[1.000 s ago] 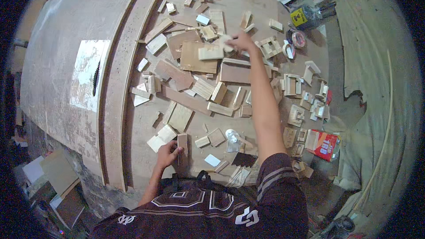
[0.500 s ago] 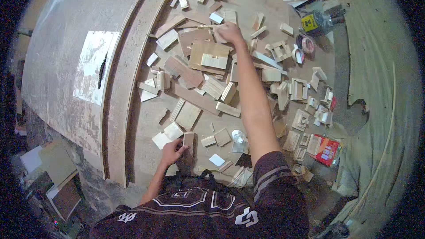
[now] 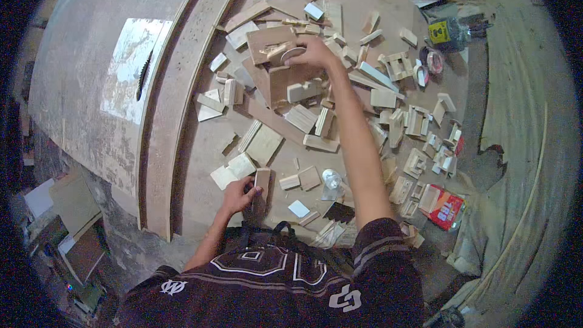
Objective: Applying glue to small wooden blocks and assembling them into a larger structure on a workbench.
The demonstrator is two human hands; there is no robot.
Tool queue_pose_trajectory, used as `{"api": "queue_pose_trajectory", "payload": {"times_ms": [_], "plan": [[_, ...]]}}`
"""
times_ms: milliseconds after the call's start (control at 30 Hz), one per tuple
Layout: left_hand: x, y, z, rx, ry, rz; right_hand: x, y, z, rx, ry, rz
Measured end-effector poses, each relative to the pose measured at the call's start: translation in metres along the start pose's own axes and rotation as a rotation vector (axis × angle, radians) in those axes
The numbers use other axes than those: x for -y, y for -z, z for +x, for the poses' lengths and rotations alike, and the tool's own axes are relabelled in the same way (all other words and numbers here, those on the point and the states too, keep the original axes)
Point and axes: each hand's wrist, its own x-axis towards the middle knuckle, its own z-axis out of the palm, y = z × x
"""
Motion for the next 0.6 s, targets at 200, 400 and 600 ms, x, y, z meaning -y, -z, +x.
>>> {"api": "queue_pose_trajectory", "payload": {"times_ms": [200,400,600], "plan": [[-0.004,0.000,0.001,0.011,0.020,-0.045,0.040,-0.029,-0.064,-0.005,-0.087,-0.044],[-0.001,0.002,-0.001,0.025,-0.004,-0.063,0.023,-0.030,-0.133,-0.099,-0.147,0.206],[-0.005,0.004,-0.003,0.021,0.030,-0.037,0.042,-0.033,-0.156,-0.429,-0.285,-0.202]]}}
